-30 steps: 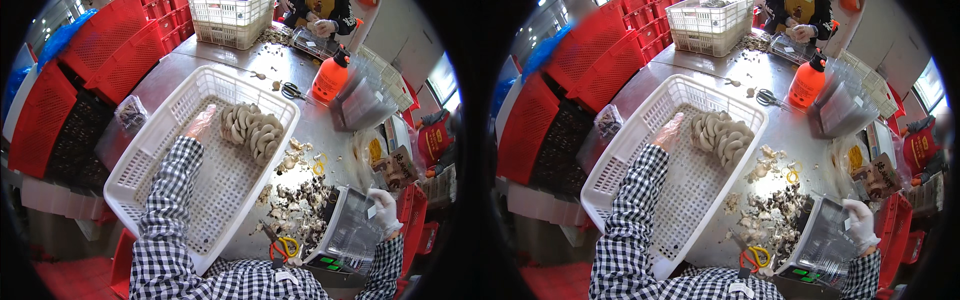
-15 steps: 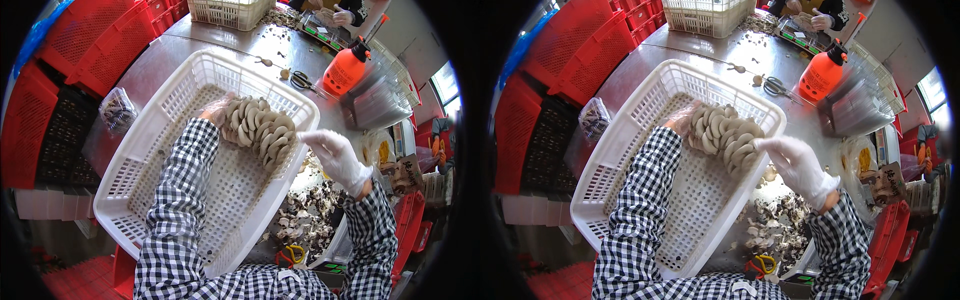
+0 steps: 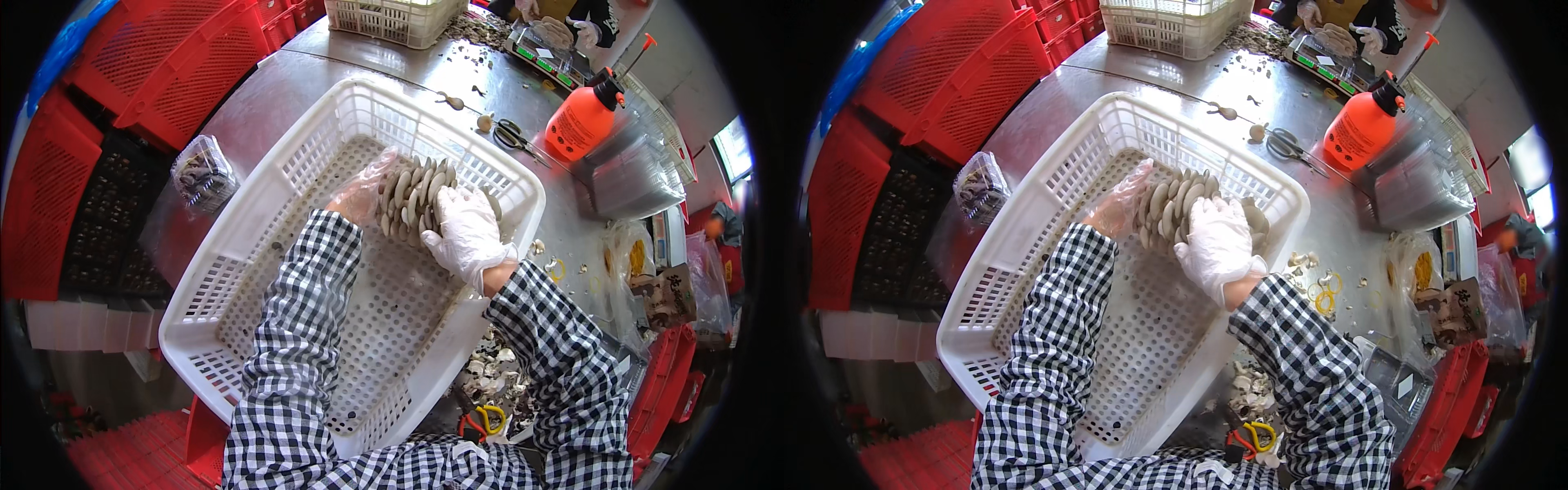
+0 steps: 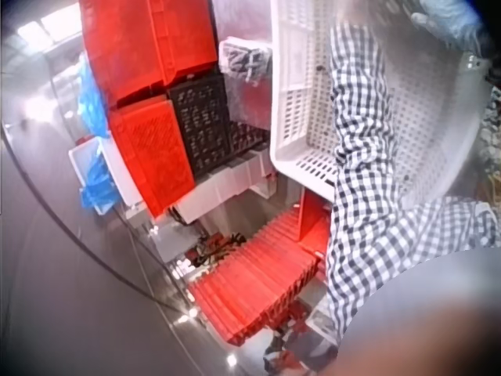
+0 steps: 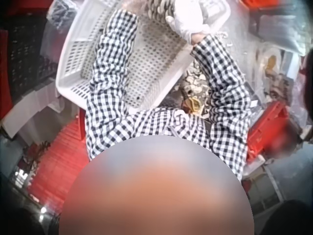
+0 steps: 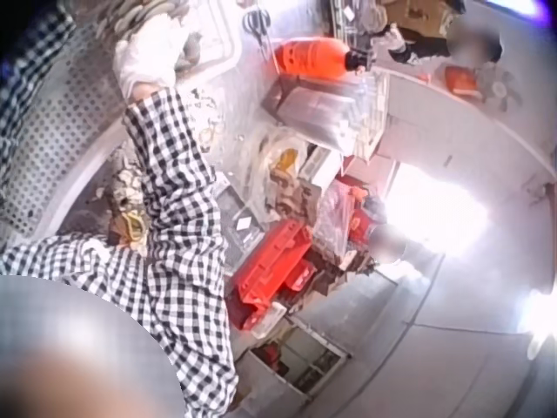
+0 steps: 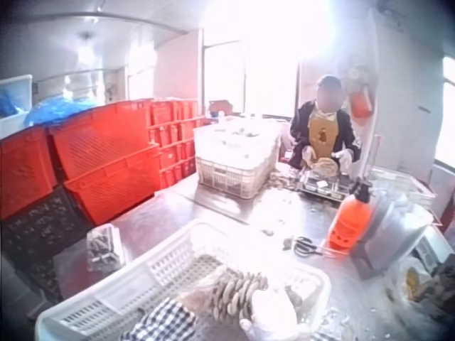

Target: The person trims the base of oyster mushrooms using scissors, places them on a digital scale, and packs them into plastic containers. The person repeats this process for multiple mushroom clusters, discarding trimmings and arranging the trimmed mushrooms for packaging.

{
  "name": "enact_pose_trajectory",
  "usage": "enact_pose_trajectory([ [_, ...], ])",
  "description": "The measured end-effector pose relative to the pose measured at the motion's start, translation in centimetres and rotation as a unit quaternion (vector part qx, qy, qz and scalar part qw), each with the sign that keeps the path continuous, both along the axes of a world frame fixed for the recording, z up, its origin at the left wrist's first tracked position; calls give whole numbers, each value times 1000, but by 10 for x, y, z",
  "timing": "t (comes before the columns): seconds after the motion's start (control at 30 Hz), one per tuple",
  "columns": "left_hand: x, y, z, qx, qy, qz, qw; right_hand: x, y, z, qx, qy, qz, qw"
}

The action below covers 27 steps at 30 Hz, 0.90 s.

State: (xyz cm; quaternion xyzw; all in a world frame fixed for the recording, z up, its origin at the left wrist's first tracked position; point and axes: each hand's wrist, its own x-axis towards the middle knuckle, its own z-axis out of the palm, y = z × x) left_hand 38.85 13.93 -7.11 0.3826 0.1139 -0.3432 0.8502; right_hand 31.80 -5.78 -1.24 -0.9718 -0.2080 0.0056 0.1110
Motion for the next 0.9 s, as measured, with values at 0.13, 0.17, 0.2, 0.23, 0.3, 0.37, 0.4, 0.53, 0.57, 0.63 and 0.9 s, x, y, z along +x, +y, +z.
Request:
enact_pose_trajectory([
  [0.13, -13, 13, -67, -39, -107, 99, 989, -8, 18, 12, 93, 15, 51, 994],
  [0.17, -18, 17, -66, -54, -114, 94, 987, -9, 20, 14, 138, 20, 66, 988],
  [0.2, -22, 22, -65, -70, -121, 90, 986, -6, 21, 4, 197, -14, 98, 975],
  [0.23, -28, 23, -52, -87, -129, 82, 984, -9, 22, 6, 227, -13, 112, 967],
  [0.3, -47, 25, -7, -70, -153, 113, 979, -19, 29, 14, 289, -16, 140, 947],
  [0.37, -54, 32, 6, -94, -141, 192, 967, -34, 31, 40, 319, -29, 167, 933],
  [0.4, -57, 34, 14, -122, -135, 193, 964, -45, 24, 60, 317, -40, 169, 932],
  [0.53, -74, 29, 50, -177, -152, 150, 961, -105, -4, 83, 546, 26, 14, 838],
  [0.57, -78, 23, 57, -155, -174, 139, 962, -118, -10, 83, 677, 137, -55, 721],
  [0.63, -86, 11, 73, -111, -220, 118, 962, -134, -31, 92, 704, 162, -101, 684],
  [0.9, -196, -120, 161, 51, -399, -146, 904, -221, -119, 60, 912, 273, 32, 305],
])
